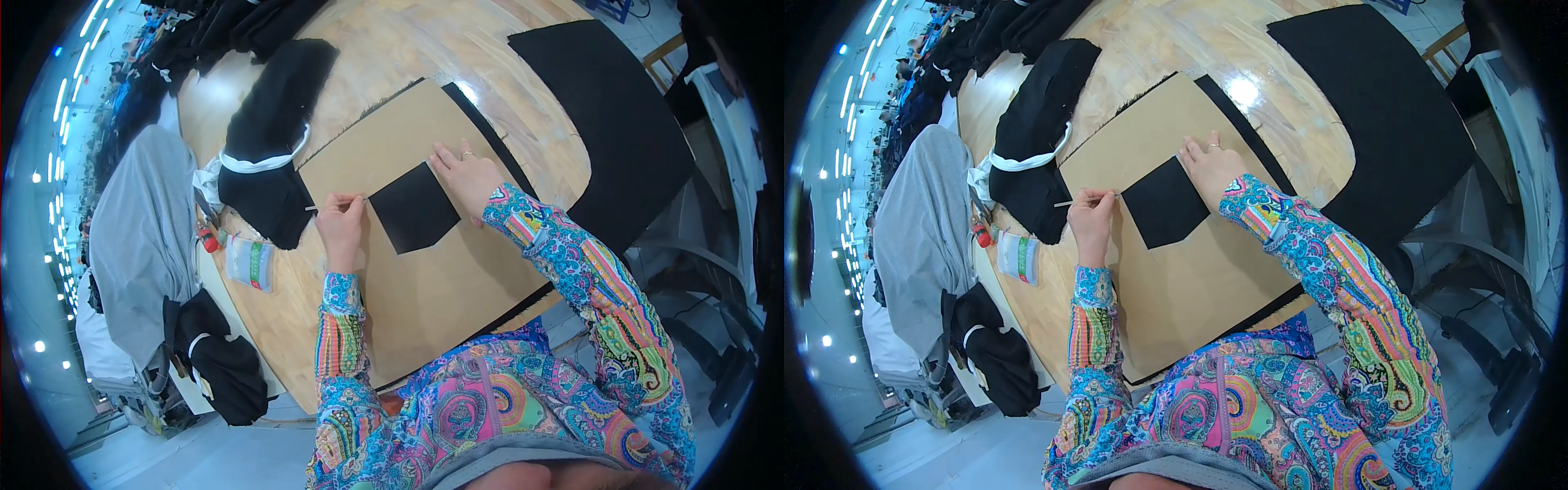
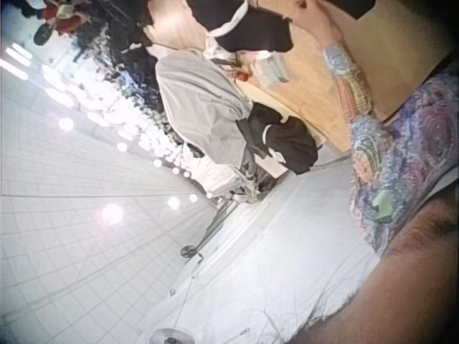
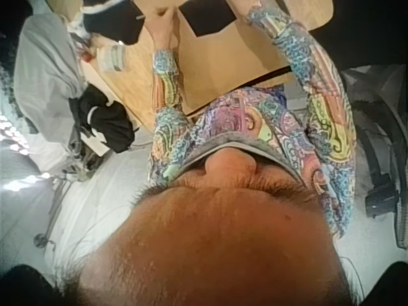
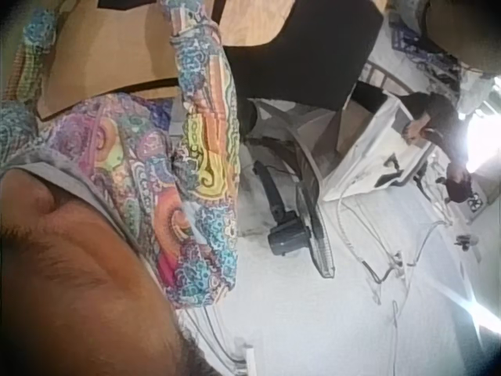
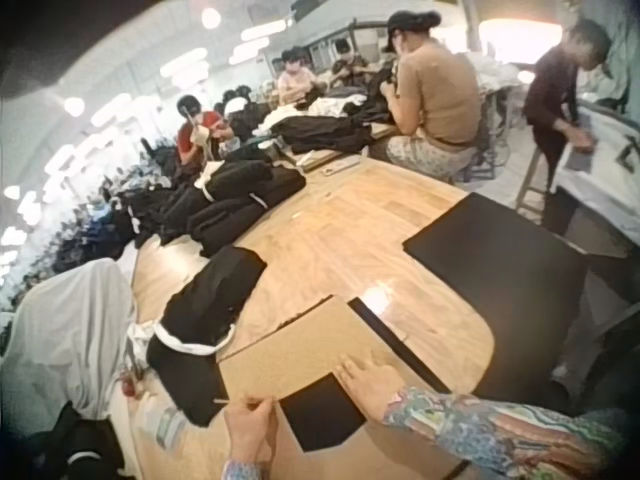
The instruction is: The person uses a cardboard template and a white marking tool to trace shapes onto black fabric pieces. They repeatedly position the template, trace the outline, and then move the template to a new location on the fabric to repeat the process.
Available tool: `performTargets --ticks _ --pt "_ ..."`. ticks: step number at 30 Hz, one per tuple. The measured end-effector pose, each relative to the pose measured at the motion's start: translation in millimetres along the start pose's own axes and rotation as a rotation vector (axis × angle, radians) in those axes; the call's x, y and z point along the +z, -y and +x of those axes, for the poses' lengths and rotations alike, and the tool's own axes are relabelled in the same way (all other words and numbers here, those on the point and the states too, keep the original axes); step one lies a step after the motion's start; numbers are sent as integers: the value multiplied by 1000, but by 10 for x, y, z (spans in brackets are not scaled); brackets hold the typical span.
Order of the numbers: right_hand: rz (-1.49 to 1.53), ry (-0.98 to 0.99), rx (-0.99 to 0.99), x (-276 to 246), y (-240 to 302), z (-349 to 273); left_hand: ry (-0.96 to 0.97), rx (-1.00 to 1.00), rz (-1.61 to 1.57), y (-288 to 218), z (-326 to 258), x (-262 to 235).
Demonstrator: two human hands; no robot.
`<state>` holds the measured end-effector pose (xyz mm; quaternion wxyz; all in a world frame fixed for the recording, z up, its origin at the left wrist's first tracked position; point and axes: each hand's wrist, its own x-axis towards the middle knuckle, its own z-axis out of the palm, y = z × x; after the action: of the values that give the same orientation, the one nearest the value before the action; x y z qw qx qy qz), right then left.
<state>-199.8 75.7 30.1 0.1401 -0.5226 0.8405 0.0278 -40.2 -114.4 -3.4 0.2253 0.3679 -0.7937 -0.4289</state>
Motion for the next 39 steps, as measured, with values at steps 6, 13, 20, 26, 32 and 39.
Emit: performTargets --ticks 6,13,20,26,32,39 --pt "-11 1 -8 12 9 10 -2 51 102 -85 -29 7" --pt "-28 91 10 -28 7 37 -26 89 125 6 -33 51" --pt "-3 30 -6 19 10 35 -23 25 42 -10 -66 23" --pt "-11 79 6 0 11 61 -42 126 251 -50 -52 31" --pt "-34 50 -24 -16 19 26 33 89 323 -131 -249 2" --pt "-10 53 11 61 -17 73 126 40 242 -130 -622 -48"
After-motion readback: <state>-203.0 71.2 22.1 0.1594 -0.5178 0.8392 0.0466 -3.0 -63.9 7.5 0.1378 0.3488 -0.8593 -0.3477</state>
